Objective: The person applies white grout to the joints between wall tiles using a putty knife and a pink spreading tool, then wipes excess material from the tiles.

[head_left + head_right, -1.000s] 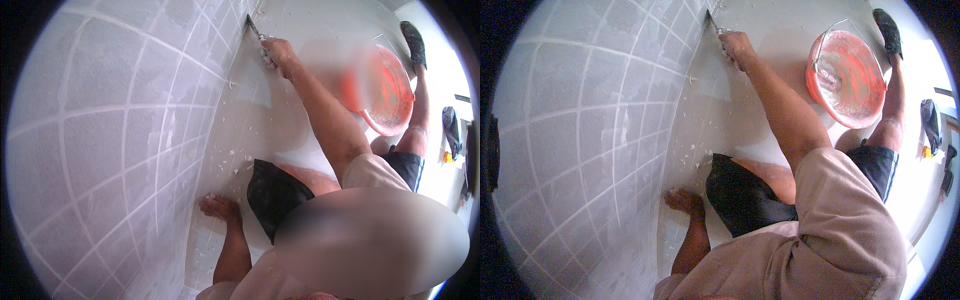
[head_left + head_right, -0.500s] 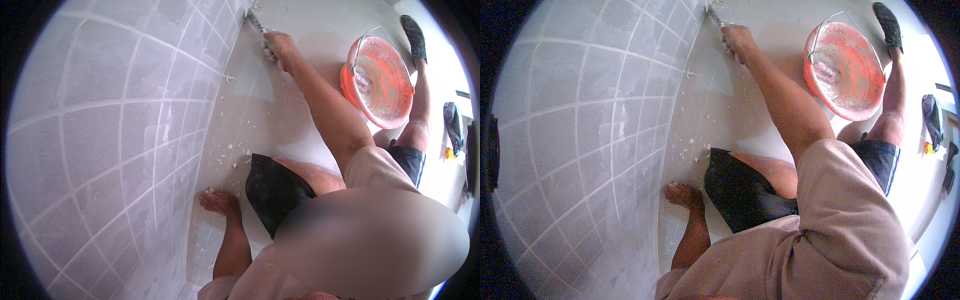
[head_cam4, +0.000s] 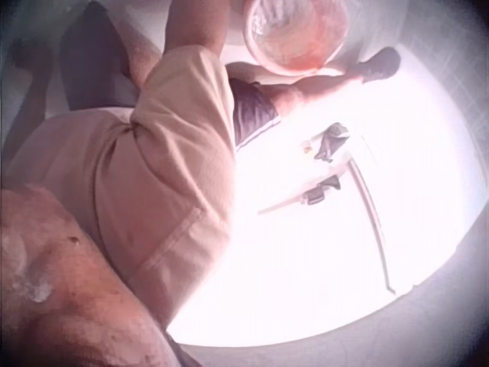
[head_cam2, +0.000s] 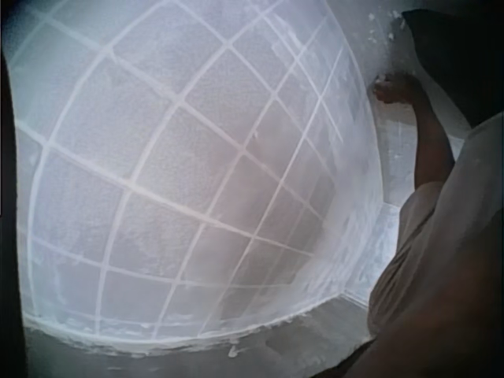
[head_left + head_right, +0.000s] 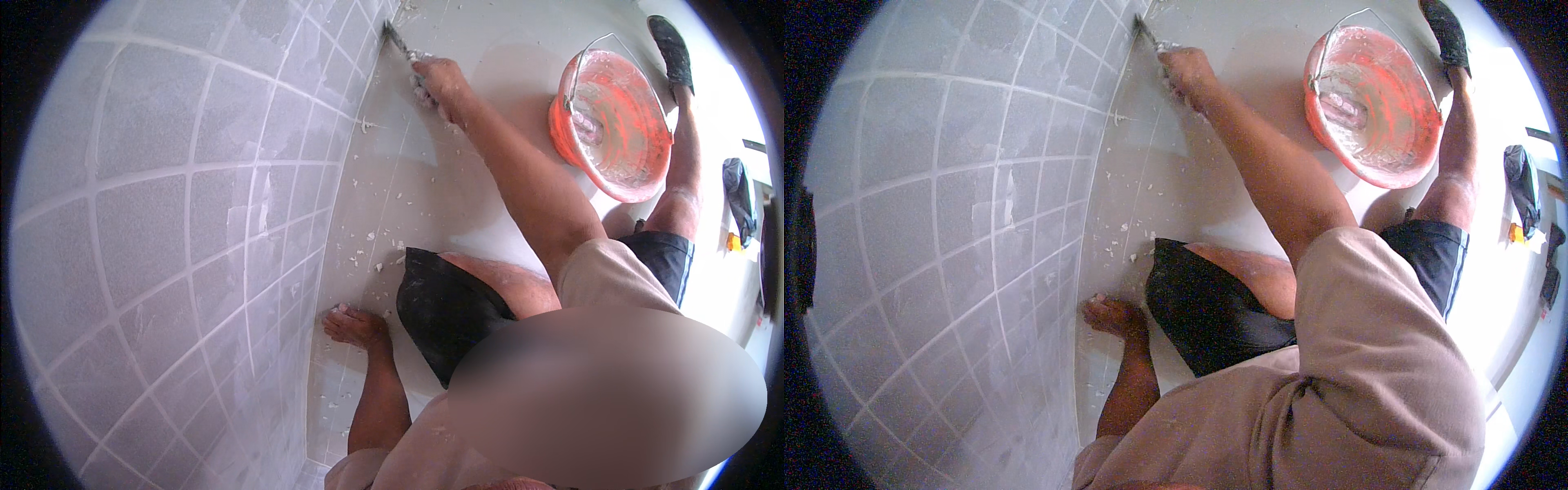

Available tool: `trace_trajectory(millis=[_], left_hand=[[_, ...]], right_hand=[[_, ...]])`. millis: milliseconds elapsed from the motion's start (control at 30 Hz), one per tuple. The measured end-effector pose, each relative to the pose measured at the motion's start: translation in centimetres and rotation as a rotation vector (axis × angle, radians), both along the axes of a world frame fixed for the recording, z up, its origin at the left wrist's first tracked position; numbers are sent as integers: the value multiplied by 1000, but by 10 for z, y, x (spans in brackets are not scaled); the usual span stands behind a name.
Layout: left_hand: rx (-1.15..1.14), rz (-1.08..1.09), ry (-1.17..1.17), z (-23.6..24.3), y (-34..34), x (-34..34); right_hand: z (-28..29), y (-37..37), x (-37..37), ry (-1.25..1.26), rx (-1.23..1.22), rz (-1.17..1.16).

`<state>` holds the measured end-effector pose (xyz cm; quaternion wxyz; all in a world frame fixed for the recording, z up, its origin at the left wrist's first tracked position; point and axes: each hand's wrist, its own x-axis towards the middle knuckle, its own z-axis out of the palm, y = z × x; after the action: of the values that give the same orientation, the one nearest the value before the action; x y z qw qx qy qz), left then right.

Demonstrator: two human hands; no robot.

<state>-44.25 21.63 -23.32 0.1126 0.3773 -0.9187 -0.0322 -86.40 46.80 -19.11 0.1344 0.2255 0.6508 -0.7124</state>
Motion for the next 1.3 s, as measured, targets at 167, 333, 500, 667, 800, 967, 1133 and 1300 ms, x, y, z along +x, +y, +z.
trace_trajectory(millis=[167, 333, 500, 667, 800, 967, 1133, 1300], left_hand=[[-49, -29, 18, -5, -12, 13], [-170, -114, 71, -6, 0, 1], [-25, -28, 4, 7, -7, 4], [-111, -66, 43, 4, -14, 7], [-57, -52, 134, 6, 0, -3], [-121, -33, 72, -4, -11, 4], [-112, -63, 86, -6, -13, 8], [98, 101, -139, -9, -12, 15]], right_hand=[[9, -12, 38, -19, 44, 57], [8, 10, 12, 74, -57, -33], [16, -27, 49, -28, 88, 99], [18, -42, 104, -2, 200, 205], [9, -19, 64, 55, 60, 80], [8, -38, 78, -5, 44, 125], [0, -46, 116, -65, 35, 174], [15, -41, 81, 24, 7, 80]])
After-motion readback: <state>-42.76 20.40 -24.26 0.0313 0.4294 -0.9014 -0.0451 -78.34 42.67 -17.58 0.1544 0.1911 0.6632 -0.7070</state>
